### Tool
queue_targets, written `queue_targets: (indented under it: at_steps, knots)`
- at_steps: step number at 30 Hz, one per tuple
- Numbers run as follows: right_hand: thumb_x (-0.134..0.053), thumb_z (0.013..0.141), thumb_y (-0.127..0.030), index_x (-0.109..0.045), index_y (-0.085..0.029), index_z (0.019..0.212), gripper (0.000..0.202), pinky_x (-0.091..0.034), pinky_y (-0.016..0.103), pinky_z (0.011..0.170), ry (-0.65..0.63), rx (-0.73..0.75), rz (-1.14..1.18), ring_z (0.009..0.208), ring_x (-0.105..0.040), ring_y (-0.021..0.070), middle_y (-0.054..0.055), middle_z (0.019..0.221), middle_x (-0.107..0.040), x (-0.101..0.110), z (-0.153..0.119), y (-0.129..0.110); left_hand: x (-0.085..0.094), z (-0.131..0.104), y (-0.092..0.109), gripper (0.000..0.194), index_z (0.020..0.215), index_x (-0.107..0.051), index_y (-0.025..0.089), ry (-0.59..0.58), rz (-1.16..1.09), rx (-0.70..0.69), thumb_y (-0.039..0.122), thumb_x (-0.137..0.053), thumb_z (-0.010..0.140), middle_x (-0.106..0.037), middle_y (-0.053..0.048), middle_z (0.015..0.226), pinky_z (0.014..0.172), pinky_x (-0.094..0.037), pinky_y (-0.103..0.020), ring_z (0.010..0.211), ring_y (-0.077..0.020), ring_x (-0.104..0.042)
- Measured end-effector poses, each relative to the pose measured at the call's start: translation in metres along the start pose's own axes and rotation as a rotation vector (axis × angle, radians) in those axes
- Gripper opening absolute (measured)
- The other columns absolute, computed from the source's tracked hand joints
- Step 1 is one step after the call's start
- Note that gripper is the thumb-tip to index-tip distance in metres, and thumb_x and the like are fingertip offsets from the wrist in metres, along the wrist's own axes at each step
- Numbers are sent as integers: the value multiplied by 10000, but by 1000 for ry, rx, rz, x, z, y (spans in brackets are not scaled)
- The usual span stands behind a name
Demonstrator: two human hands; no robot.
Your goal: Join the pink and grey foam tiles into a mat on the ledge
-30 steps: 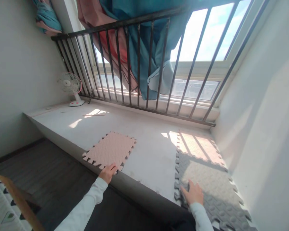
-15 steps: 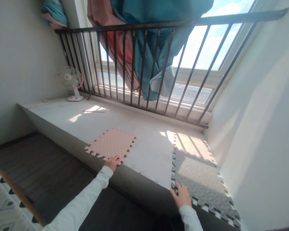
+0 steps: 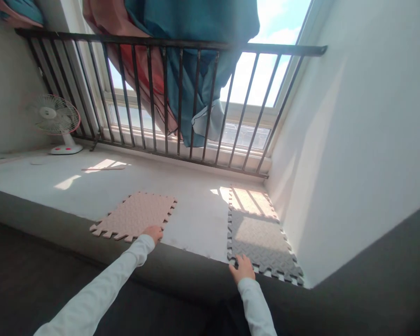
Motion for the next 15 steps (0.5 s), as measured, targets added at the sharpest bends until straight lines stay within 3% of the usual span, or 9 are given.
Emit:
queue_targets:
  at_steps: [8,11,15]
  knots:
    - [-512,702,-304,-524,-195,1159,470,-284,349,982,-16,-82,56,1245,-296,252,94,1346,-367,6,-6,3,8,10,-1,307,840,-675,266,-55,51,51,104,-457,698,-603,-70,1049,845,-388,-322,1074,-213,-482]
    - [-524,697,-302,-522,-212,1157,469,-274,351,984,-8,-92,71,1249,-288,246,89,1349,-364,7,-9,3,8,13,-1,280,785,-681,242,-56,20,65,97,-458,699,-614,-82,1016,836,-389,-334,1063,-225,-483]
    - [-545,686,-278,-546,-260,1114,428,-263,377,983,8,-93,78,1260,-266,239,65,1353,-360,9,-11,0,5,17,10,254,842,-666,194,70,-16,56,99,-505,670,-592,-132,1052,862,-370,-412,1049,-282,-481]
Point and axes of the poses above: each hand's wrist, its own z-axis towards the middle knuckle, its own x-axis out of the back of the hand, y = z × x, the point moved 1 cm from there along z, towards the middle knuckle
